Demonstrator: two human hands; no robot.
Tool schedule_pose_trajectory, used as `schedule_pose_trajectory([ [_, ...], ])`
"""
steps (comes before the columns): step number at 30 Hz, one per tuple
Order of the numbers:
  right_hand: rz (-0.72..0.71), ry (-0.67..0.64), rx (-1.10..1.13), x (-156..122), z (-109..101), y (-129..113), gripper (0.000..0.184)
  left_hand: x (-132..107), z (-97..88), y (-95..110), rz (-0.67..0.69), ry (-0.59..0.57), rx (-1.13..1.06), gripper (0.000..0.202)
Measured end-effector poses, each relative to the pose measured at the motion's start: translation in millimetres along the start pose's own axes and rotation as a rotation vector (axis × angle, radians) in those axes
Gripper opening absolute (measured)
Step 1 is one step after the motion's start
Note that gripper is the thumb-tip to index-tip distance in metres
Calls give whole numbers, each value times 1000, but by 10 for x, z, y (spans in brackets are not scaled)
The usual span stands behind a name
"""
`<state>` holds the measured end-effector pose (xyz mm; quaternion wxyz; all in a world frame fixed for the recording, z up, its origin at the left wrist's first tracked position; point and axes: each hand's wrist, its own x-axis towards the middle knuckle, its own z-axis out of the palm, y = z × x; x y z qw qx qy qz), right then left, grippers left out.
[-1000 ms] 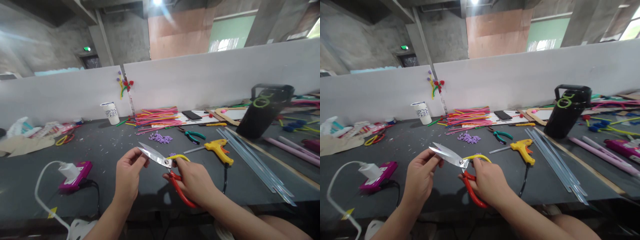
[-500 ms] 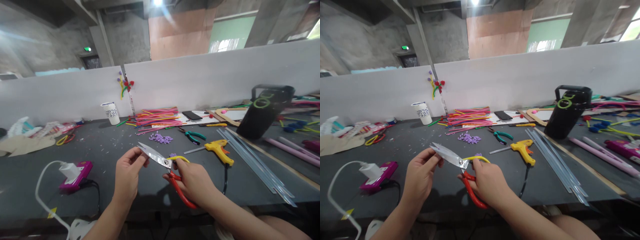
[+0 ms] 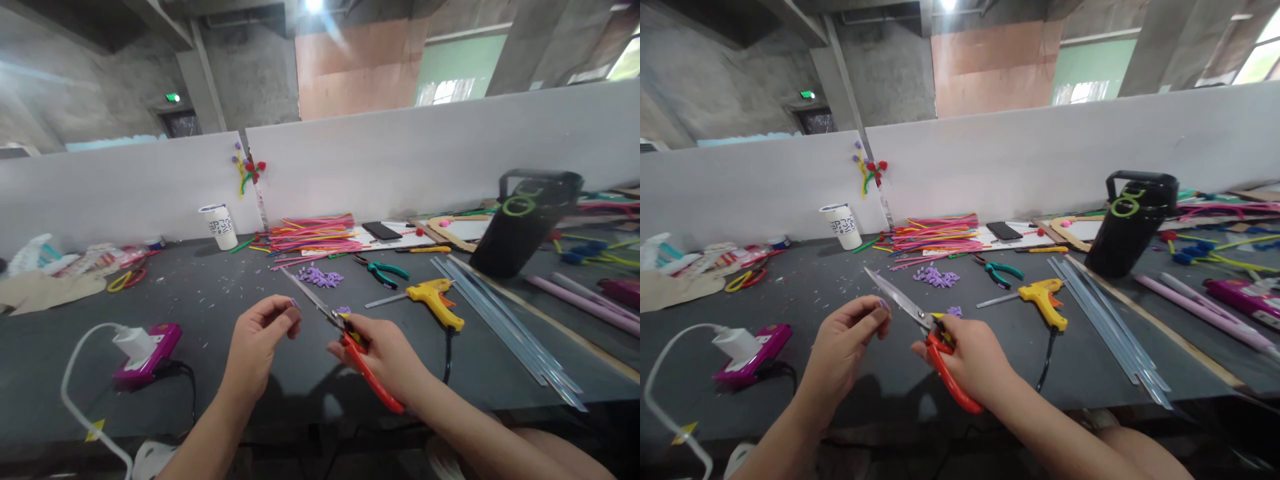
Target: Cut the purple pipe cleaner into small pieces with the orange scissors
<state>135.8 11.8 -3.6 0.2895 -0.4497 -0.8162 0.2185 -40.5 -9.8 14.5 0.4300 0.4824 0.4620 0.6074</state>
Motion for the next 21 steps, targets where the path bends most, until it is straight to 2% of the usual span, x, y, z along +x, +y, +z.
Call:
schedule_pose_trajectory([
  [4, 102, -2, 411, 62, -67, -107, 19, -12, 74, -16, -138, -191, 57, 10],
  [6, 179, -62, 593, 92, -90, -132, 15, -21, 102, -47, -205, -291, 47, 11],
  [8, 220, -124, 710, 112, -100, -129, 14, -29, 119, -80, -249, -381, 33, 11],
  [11, 229, -195, 767, 119, -99, -101, 13, -36, 133, -106, -259, -467, 51, 10],
  [15, 244, -203, 728, 104, -100, -97, 8, -31, 142, -96, -242, -480, 117, 8],
  [21, 253, -130, 610, 101, -86, -106, 3, -22, 155, -75, -108, -318, 311, 8],
])
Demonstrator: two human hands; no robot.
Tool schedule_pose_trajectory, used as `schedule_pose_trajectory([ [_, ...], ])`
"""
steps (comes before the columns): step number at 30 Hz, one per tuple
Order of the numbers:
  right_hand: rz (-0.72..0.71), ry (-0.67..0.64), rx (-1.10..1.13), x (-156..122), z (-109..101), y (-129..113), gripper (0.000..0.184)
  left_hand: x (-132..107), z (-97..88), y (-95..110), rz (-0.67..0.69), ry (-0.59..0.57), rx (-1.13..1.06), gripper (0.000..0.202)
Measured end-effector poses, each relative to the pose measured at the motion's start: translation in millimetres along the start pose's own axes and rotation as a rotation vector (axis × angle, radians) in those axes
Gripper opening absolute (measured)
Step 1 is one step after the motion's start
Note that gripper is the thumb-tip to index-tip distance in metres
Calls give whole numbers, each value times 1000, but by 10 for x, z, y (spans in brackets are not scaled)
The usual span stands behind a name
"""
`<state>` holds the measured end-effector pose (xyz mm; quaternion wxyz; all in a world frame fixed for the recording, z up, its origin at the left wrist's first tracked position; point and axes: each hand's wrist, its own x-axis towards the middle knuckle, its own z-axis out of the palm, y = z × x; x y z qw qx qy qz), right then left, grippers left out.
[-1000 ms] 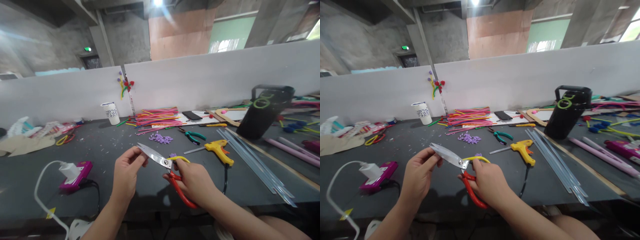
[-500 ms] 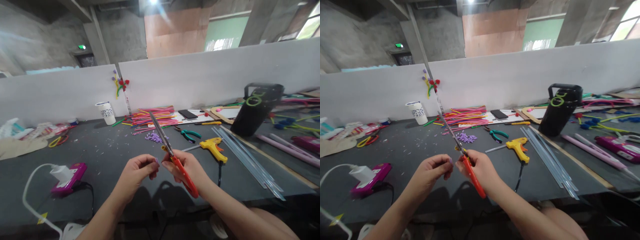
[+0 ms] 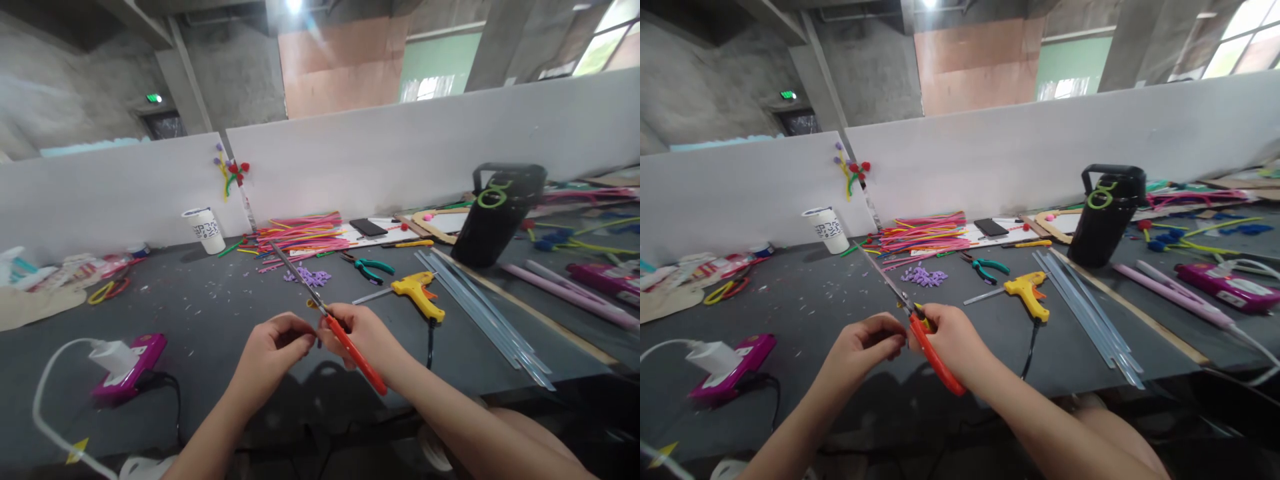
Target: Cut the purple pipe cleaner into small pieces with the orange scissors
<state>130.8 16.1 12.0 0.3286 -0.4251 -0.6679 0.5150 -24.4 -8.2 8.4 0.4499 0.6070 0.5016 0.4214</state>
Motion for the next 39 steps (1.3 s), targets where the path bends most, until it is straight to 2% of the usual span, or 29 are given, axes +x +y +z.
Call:
schedule_pose_trajectory([
  [8, -31, 37, -104, 14, 35, 30, 3, -15, 70, 0, 48, 10, 120, 10],
  [13, -101, 34, -134, 8, 13, 54, 8, -32, 69, 9, 41, 39, 91, 8],
  [15, -156, 57, -205, -15, -14, 63, 14, -37, 48, 18, 15, 95, 25, 5],
  [18, -229, 124, -454, -66, -46, 90, 22, -42, 1, 32, 4, 230, -106, 6],
  [21, -260, 173, -706, -109, -43, 141, 31, -44, -47, 33, 49, 342, -225, 7],
  [24, -276, 187, -855, -130, -22, 199, 35, -51, -77, 27, 105, 400, -285, 7],
  [39, -355, 233, -1058, -114, 59, 279, 32, -77, -105, 38, 168, 449, -339, 4],
])
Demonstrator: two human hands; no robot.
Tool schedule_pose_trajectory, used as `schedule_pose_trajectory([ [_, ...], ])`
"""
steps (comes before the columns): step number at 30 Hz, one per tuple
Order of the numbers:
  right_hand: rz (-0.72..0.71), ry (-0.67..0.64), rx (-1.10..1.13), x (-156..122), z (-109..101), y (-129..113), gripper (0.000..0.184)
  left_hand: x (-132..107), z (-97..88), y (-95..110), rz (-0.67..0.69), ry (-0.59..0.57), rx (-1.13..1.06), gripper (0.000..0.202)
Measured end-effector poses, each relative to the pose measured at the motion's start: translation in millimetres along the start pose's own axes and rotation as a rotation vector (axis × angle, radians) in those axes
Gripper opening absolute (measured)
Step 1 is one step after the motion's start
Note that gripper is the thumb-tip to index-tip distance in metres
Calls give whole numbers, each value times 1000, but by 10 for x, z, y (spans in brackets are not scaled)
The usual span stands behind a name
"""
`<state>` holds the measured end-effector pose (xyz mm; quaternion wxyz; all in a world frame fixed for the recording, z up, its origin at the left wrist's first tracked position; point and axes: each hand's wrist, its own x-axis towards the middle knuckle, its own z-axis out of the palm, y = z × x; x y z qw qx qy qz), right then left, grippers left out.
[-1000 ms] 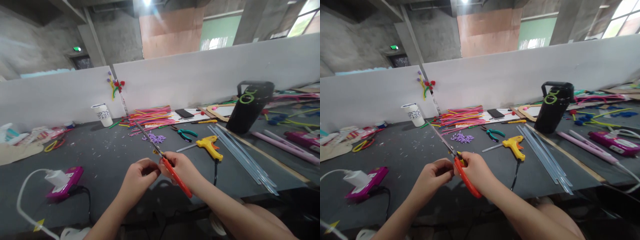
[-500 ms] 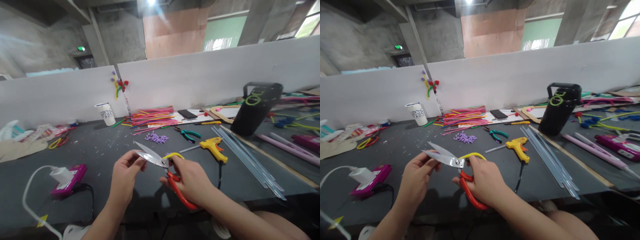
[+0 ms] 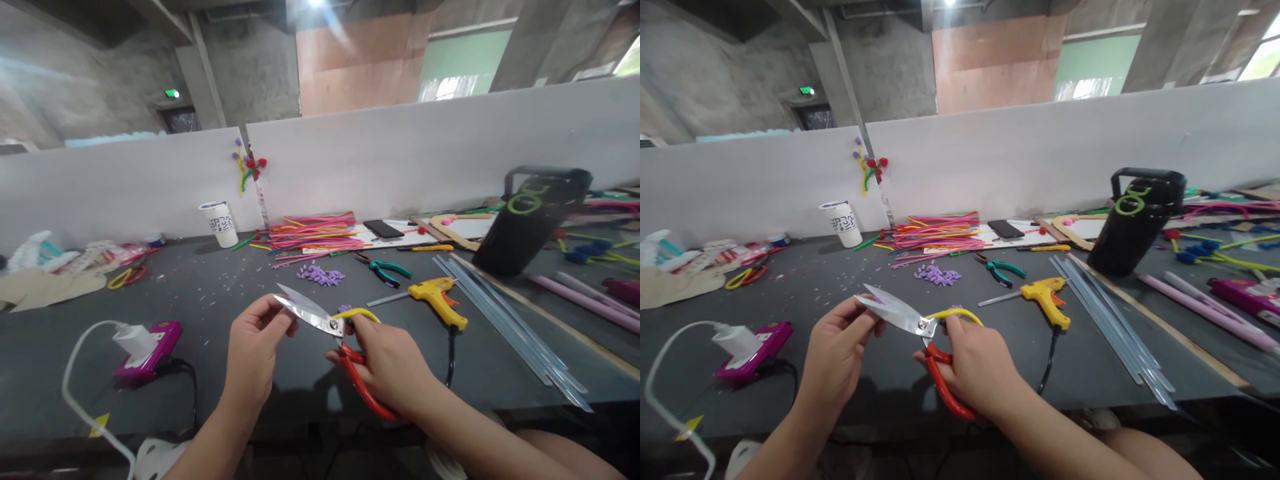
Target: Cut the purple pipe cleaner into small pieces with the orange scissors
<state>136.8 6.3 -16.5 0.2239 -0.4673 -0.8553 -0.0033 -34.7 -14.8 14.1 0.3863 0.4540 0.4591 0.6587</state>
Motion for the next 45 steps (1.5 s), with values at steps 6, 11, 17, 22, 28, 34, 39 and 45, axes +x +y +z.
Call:
schedule_pose_trajectory([
  [6, -18, 7, 2, 5, -11, -1, 31, -2, 4, 0, -11, 4, -24, 4],
  [11, -24, 22, -10, 2, -6, -4, 32, 2, 9, 14, -20, 14, -21, 5],
  [17, -36, 33, -19, 9, 15, -6, 34, 14, 4, 24, -11, 7, -21, 4],
  [22, -33, 35, -4, 11, 10, -13, 35, 26, -32, 20, 21, -24, 6, 5],
  [28, -28, 23, 2, 12, 12, -2, 35, 29, -57, 8, 29, -7, 7, 2],
  [34, 44, -38, 243, 37, -37, -33, 27, 52, -51, 18, -32, -74, 29, 6],
  [39, 180, -67, 762, 146, -158, -84, 20, 34, 16, -19, -210, -299, 51, 9],
  [45, 339, -251, 1185, 229, -237, -57, 11, -13, 71, -70, -357, -510, 28, 8],
])
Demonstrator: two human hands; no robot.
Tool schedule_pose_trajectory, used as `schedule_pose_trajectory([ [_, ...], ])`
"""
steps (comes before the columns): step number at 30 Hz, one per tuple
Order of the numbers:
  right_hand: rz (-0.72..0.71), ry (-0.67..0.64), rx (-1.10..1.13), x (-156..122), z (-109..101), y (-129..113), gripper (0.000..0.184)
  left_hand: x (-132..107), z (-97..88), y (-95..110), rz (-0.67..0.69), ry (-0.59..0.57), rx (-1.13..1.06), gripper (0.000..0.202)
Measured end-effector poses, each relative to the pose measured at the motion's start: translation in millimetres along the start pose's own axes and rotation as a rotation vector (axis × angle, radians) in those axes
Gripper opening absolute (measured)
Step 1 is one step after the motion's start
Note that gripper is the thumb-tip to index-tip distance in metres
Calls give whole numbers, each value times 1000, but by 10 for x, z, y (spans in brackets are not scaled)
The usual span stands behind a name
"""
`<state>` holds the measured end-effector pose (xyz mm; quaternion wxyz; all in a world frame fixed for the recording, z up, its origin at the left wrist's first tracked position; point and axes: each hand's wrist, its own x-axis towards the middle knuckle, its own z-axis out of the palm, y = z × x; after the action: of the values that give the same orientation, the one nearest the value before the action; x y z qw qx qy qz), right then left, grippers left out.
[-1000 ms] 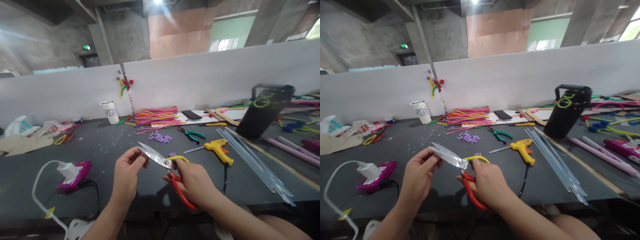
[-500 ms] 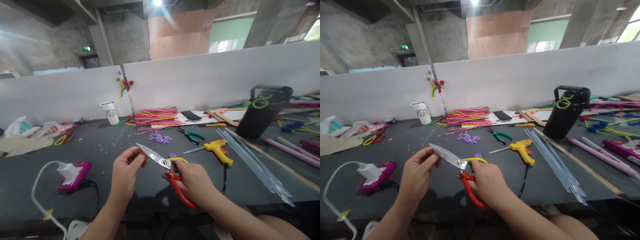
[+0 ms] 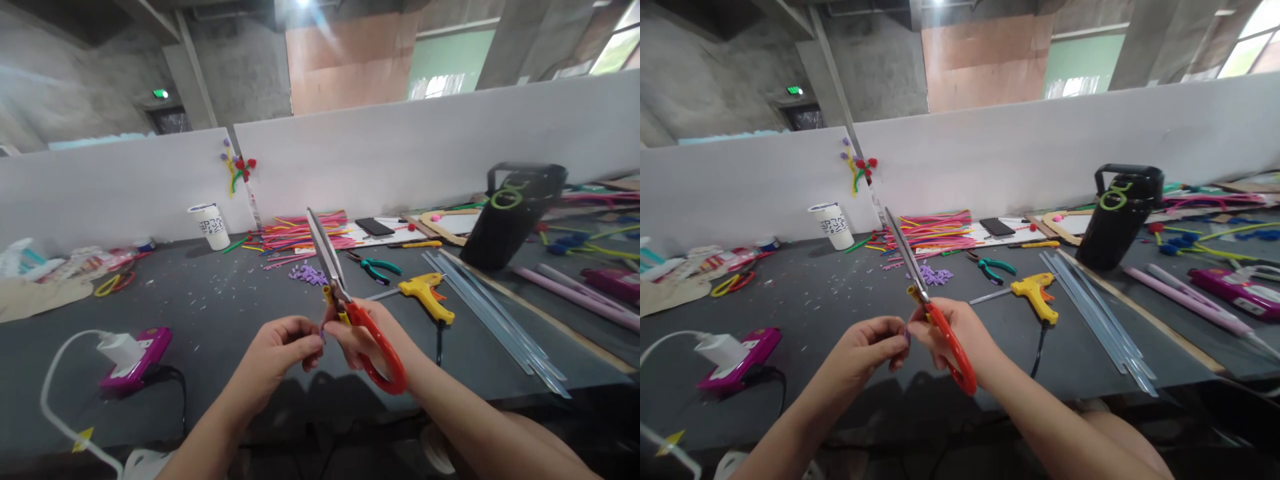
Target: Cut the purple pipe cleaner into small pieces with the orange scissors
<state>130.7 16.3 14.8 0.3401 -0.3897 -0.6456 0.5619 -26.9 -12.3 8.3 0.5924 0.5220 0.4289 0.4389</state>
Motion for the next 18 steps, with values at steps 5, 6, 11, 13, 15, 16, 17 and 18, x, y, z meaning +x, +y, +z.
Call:
schedule_pose_trajectory([
  [5, 12, -104, 32, -24, -35, -6, 8, 6, 17, -21, -22, -81, 63, 8],
  [6, 13, -99, 26, -31, -38, -6, 6, 9, 20, -22, -19, -79, 68, 8],
  [11, 22, -25, -66, -46, -43, -12, 4, 24, 34, 3, 41, 38, 143, 8],
  [13, 23, -16, -111, -41, -40, -17, 6, 28, 44, 11, 36, 66, 198, 9],
  [15, 18, -6, -140, -33, -35, -22, 6, 30, 55, 9, 19, 65, 226, 8],
  [16, 14, 0, -156, -29, -33, -23, 6, 29, 60, 5, 13, 57, 236, 7],
  [17, 9, 6, -172, -26, -31, -23, 6, 28, 64, -1, 12, 47, 249, 7],
  [18, 3, 12, -189, -24, -29, -22, 5, 27, 67, -7, 15, 37, 263, 7],
])
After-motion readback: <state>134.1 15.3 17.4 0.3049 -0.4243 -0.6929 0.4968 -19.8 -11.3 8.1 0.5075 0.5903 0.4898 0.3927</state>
